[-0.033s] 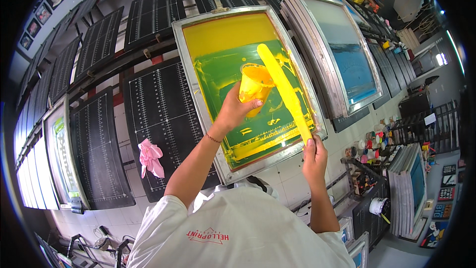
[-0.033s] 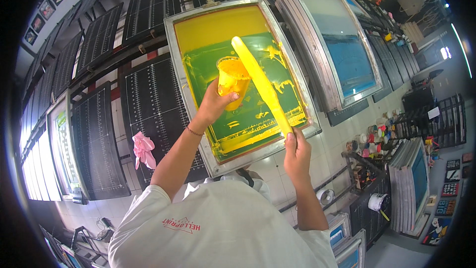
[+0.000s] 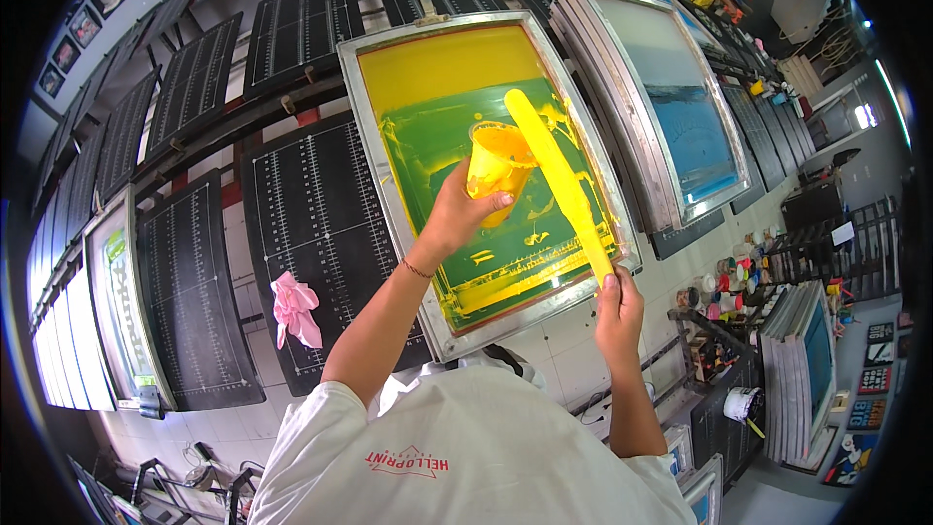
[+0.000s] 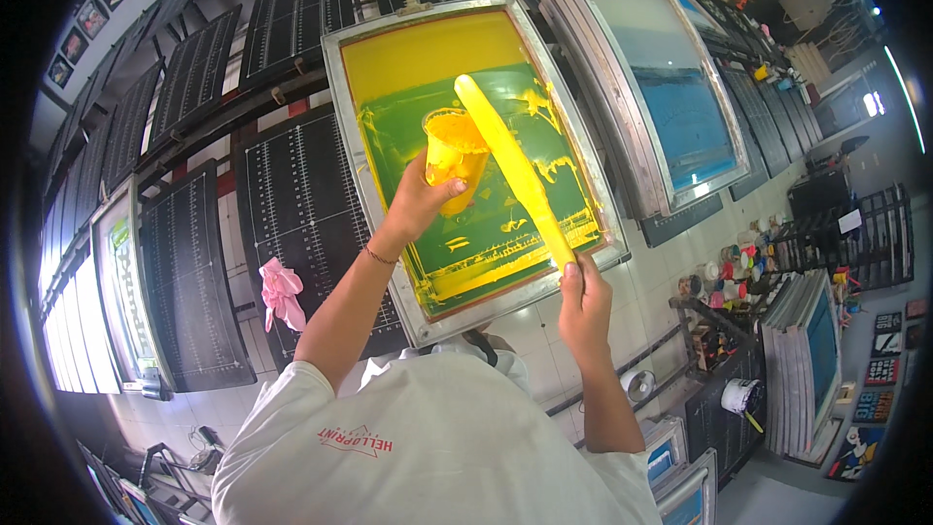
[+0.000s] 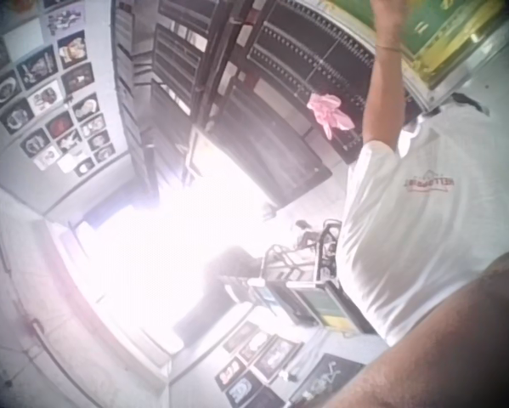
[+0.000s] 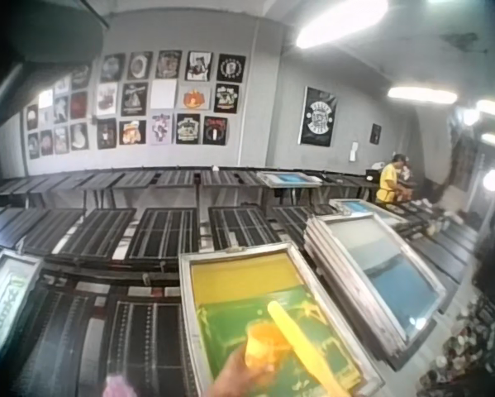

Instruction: The person handles a screen printing frame and a squeegee, then uses a small yellow tool to scrape yellow ink from a cup and spread it across the screen mesh.

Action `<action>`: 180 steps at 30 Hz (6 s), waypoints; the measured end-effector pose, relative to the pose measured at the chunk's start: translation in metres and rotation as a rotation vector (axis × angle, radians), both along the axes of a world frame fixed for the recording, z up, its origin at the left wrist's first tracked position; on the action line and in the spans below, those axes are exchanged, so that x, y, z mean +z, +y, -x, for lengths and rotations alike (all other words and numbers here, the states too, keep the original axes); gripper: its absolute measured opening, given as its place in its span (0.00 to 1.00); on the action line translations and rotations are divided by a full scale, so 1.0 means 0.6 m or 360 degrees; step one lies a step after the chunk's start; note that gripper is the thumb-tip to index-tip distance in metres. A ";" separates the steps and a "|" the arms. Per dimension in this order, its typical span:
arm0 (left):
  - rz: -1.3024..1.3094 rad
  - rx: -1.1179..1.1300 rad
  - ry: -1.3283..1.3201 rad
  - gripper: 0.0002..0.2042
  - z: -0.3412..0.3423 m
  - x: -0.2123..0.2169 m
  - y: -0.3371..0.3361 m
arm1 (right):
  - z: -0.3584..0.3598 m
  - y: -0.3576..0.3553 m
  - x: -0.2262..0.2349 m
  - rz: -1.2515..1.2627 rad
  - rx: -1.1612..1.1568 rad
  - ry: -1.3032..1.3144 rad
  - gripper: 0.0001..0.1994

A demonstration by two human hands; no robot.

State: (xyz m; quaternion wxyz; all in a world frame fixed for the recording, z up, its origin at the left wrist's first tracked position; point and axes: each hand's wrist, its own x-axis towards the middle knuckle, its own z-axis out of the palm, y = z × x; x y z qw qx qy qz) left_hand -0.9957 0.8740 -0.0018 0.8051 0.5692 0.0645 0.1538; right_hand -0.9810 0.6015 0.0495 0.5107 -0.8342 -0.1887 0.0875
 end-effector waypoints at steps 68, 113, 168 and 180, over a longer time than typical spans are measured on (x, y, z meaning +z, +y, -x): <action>0.0002 0.0594 0.0003 0.33 0.139 -0.141 0.020 | -0.174 -0.212 0.003 0.0500 -0.0228 0.0259 0.17; 0.0191 0.0264 -0.0082 0.32 0.104 -0.155 0.097 | -0.230 0.160 -0.236 0.1176 -0.0279 -0.0202 0.15; -0.0171 -0.0033 0.0013 0.27 -0.072 -0.083 0.129 | 0.020 0.053 0.170 0.0873 -0.0074 -0.0901 0.11; -0.0201 0.0109 -0.0054 0.25 -0.064 -0.087 0.146 | -0.010 0.048 0.110 -0.0079 -0.0186 0.0940 0.14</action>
